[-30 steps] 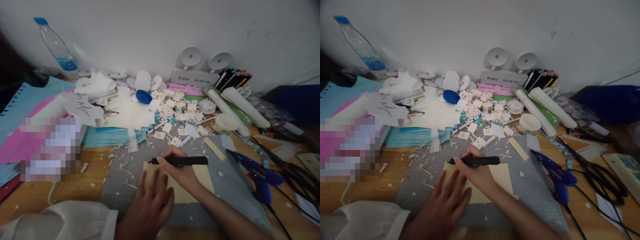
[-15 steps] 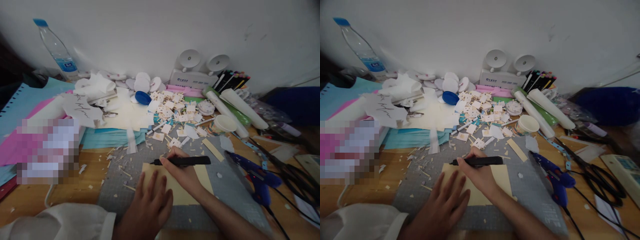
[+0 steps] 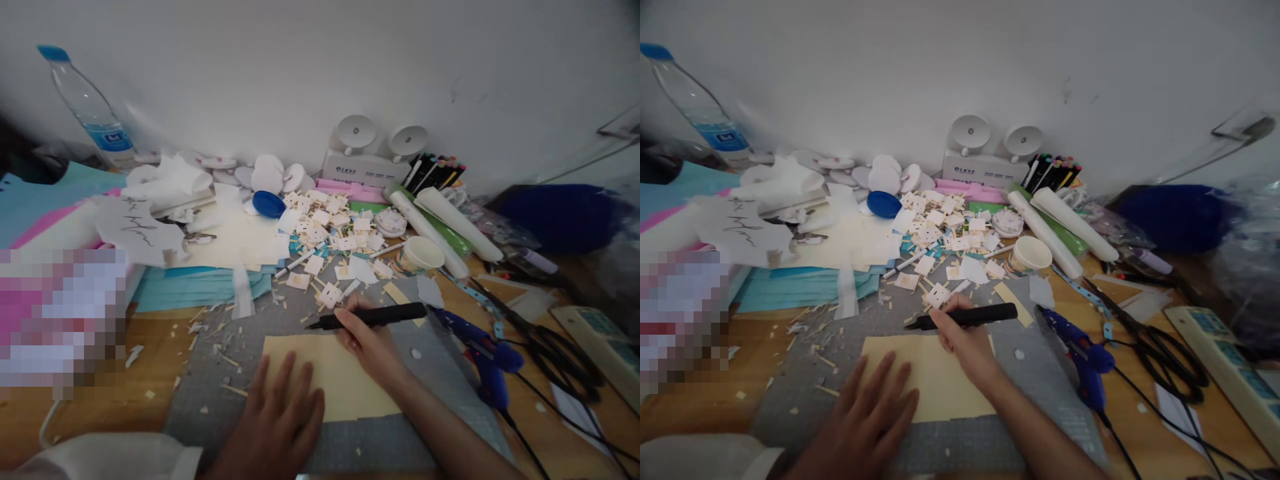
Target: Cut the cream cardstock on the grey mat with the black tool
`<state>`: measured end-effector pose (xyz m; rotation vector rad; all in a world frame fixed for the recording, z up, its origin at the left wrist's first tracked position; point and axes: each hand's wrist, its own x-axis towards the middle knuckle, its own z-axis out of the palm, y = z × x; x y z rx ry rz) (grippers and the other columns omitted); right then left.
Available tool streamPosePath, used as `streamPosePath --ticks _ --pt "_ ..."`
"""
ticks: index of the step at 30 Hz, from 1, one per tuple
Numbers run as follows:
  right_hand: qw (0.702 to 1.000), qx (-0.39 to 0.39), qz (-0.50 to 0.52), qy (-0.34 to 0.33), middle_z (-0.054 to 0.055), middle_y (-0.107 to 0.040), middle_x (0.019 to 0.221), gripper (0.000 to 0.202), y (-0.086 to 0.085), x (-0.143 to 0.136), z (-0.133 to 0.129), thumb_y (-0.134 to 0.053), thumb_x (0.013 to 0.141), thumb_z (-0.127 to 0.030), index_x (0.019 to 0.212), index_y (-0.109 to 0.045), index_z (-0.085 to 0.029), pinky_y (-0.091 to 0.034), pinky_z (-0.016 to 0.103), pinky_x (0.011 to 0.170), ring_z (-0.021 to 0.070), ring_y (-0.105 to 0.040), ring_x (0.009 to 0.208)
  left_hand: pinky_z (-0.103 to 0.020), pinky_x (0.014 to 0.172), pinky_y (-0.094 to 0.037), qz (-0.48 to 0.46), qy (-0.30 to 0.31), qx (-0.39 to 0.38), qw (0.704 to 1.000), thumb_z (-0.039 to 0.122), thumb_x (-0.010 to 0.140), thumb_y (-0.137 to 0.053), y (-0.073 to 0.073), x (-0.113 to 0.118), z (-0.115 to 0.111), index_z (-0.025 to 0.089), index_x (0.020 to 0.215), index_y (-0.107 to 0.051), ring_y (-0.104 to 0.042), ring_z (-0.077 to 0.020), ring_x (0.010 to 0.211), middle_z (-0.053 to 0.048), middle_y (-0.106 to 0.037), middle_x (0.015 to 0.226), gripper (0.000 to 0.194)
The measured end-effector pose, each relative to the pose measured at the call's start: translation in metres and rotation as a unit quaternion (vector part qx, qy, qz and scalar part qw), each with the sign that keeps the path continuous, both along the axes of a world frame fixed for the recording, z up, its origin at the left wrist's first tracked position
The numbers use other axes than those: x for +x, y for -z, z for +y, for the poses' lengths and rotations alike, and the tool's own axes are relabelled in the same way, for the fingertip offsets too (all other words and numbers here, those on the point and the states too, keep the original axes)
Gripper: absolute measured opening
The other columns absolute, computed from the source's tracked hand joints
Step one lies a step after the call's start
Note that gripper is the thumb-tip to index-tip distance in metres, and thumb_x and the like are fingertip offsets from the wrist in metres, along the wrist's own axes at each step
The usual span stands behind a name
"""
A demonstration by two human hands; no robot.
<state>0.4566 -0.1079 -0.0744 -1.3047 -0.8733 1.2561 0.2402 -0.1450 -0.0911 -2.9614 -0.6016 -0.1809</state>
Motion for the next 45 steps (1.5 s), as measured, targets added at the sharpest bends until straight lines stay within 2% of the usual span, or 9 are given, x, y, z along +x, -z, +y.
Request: streamPosePath --ticks 3,8,12,17,20,24,28,32,45 --pt "1.000 0.006 -0.016 -0.017 -0.011 -0.038 0.045 0.035 0.001 -0.001 -0.001 -0.067 0.078 -0.046 0.069 -0.042 -0.024 -0.022 0.023 0.041 0.0073 -0.032 0.038 -0.073 0.105 -0.004 -0.005 0.006 0.023 1.000 0.015 0.078 -0.058 -0.003 0.001 0.000 0.016 0.132 -0.051 -0.039 -0.0469 0.130 -0.019 -0.049 0.139 0.054" --pt "0.999 0.011 -0.022 -0.027 -0.011 -0.038 0.045 0.033 0.002 0.001 -0.001 -0.066 0.081 -0.044 0.068 -0.043 -0.024 -0.021 0.024 0.042 0.0079 -0.031 0.040 -0.071 0.107 -0.001 -0.026 0.004 0.028 0.999 0.014 0.074 -0.059 -0.004 0.002 0.002 0.016 0.126 -0.055 -0.031 -0.0472 0.134 -0.017 -0.053 0.135 0.052" --pt "0.998 0.022 -0.053 -0.034 -0.010 -0.039 0.046 0.033 0.003 0.002 -0.001 -0.066 0.082 -0.043 0.068 -0.044 -0.023 -0.021 0.024 0.043 0.0081 -0.031 0.040 -0.071 0.107 -0.002 -0.017 0.007 0.030 0.999 0.015 0.079 -0.058 -0.004 0.003 0.002 0.017 0.127 -0.053 -0.035 -0.0458 0.132 -0.017 -0.052 0.135 0.049" --pt "0.996 0.009 -0.086 -0.035 -0.009 -0.042 0.047 0.033 0.002 0.000 -0.002 -0.067 0.082 -0.042 0.067 -0.045 -0.023 -0.024 0.025 0.044 0.0082 -0.033 0.042 -0.071 0.106 -0.001 -0.030 0.005 0.024 0.999 0.032 0.090 -0.053 0.004 0.001 0.000 0.017 0.128 -0.053 -0.036 -0.0467 0.131 -0.018 -0.050 0.136 0.040" --pt "0.997 -0.002 -0.076 -0.020 -0.009 -0.041 0.046 0.033 -0.002 -0.003 -0.002 -0.068 0.081 -0.042 0.066 -0.045 -0.023 -0.022 0.026 0.044 0.0085 -0.032 0.042 -0.072 0.105 -0.004 -0.023 0.006 0.018 1.000 0.031 0.091 -0.052 0.007 -0.001 -0.001 0.017 0.132 -0.050 -0.036 -0.0476 0.131 -0.020 -0.045 0.141 0.043" --pt "0.998 -0.008 -0.055 -0.004 -0.009 -0.038 0.046 0.034 -0.006 -0.012 0.002 -0.066 0.082 -0.043 0.065 -0.043 -0.023 -0.019 0.027 0.044 0.0086 -0.030 0.041 -0.071 0.104 -0.011 -0.009 -0.003 0.010 1.000 0.032 0.092 -0.050 0.002 0.000 -0.001 0.019 0.131 -0.050 -0.042 -0.0438 0.128 -0.019 -0.046 0.140 0.040" --pt "0.999 0.004 -0.038 0.005 -0.009 -0.039 0.047 0.037 -0.001 -0.023 0.007 -0.067 0.080 -0.046 0.064 -0.042 -0.024 -0.021 0.026 0.043 0.0088 -0.031 0.041 -0.069 0.106 -0.008 -0.046 -0.005 0.035 0.998 0.041 0.094 -0.051 -0.004 0.003 0.002 0.019 0.122 -0.055 -0.046 -0.0401 0.124 -0.015 -0.055 0.131 0.036" --pt "0.996 0.029 -0.084 0.009 -0.008 -0.044 0.050 0.034 0.005 -0.025 0.006 -0.068 0.080 -0.044 0.066 -0.045 -0.023 -0.026 0.025 0.045 0.0087 -0.035 0.044 -0.068 0.106 -0.006 -0.044 -0.001 0.036 0.998 0.039 0.094 -0.050 -0.004 0.004 0.002 0.018 0.124 -0.055 -0.047 -0.0411 0.123 -0.016 -0.055 0.131 0.036" --pt "0.998 0.036 -0.059 0.004 -0.008 -0.041 0.053 0.033 0.008 -0.022 0.006 -0.067 0.083 -0.040 0.067 -0.044 -0.023 -0.025 0.024 0.045 0.0075 -0.033 0.045 -0.068 0.107 0.001 -0.033 -0.007 0.027 0.999 0.033 0.096 -0.046 -0.008 0.005 0.001 0.019 0.123 -0.055 -0.053 -0.0402 0.118 -0.014 -0.057 0.130 0.032"
